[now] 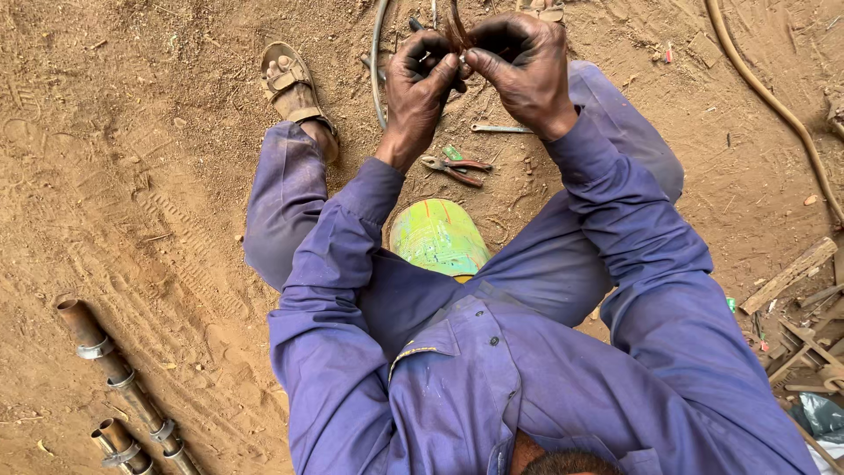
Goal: The person sits on the ground and strips the insulation from a copper wire using pliers. They repeatedly pull the insulation off the wire and use the pliers to cut and remove the remaining insulation.
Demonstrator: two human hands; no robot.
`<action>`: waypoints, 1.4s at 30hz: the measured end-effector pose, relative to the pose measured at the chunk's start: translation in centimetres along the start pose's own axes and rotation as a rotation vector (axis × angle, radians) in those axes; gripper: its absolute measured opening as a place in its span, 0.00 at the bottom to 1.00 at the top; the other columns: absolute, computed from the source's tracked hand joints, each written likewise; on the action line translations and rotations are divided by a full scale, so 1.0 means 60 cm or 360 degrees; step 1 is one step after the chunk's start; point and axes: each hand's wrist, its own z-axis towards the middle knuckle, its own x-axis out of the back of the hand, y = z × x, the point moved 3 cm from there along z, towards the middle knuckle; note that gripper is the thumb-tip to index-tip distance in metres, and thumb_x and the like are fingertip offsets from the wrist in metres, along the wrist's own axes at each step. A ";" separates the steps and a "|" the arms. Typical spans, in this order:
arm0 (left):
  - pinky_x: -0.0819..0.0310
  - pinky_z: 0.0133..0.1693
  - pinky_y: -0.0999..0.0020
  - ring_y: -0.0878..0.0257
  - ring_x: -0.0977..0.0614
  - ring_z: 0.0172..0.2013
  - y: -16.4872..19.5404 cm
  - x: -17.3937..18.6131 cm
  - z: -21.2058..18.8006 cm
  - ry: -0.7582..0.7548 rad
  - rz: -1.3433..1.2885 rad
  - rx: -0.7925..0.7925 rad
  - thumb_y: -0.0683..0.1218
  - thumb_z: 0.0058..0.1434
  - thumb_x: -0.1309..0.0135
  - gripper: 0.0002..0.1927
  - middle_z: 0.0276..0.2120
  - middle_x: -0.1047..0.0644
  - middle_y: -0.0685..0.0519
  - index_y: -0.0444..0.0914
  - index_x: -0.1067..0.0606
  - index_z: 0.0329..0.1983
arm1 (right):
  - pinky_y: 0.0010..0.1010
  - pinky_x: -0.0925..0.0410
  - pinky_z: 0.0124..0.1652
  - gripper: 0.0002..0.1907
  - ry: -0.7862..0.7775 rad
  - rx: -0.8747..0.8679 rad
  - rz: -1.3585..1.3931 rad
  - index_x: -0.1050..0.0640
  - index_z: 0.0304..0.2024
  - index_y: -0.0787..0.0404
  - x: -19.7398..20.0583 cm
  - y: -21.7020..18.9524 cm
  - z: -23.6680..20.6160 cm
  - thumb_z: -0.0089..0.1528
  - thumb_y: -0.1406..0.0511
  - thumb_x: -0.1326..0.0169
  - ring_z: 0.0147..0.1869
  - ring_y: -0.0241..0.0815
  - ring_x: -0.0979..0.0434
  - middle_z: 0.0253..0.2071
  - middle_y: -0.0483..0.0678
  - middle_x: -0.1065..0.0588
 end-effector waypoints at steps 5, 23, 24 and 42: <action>0.15 0.47 0.62 0.61 0.15 0.40 -0.003 -0.003 0.000 0.0012 -0.0153 0.0022 0.38 0.68 0.42 0.07 0.41 0.19 0.48 0.33 0.25 0.48 | 0.29 0.19 0.42 0.05 0.0064 0.0114 -0.0279 0.18 0.45 0.70 -0.010 -0.004 0.006 0.69 0.73 0.35 0.41 0.40 0.14 0.38 0.53 0.19; 0.18 0.43 0.70 0.65 0.18 0.39 -0.026 0.008 0.000 0.0078 -0.0425 0.0019 0.35 0.67 0.40 0.06 0.40 0.20 0.51 0.33 0.22 0.46 | 0.38 0.28 0.42 0.07 0.0113 0.0420 -0.1010 0.17 0.47 0.66 -0.029 -0.042 -0.019 0.66 0.72 0.37 0.43 0.49 0.18 0.41 0.55 0.21; 0.18 0.44 0.70 0.64 0.18 0.39 -0.027 0.009 -0.001 0.0067 -0.0427 0.0014 0.35 0.67 0.39 0.07 0.40 0.20 0.50 0.32 0.22 0.47 | 0.37 0.27 0.42 0.08 0.0110 0.0421 -0.0981 0.17 0.48 0.66 -0.029 -0.041 -0.019 0.66 0.72 0.38 0.44 0.49 0.18 0.42 0.55 0.21; 0.17 0.47 0.66 0.63 0.18 0.43 -0.015 0.005 -0.004 0.0011 -0.0184 -0.0081 0.39 0.68 0.38 0.09 0.43 0.20 0.49 0.33 0.22 0.49 | 0.31 0.21 0.43 0.05 -0.0091 -0.0025 -0.0131 0.20 0.47 0.69 -0.002 0.011 -0.012 0.70 0.71 0.40 0.41 0.41 0.17 0.39 0.53 0.20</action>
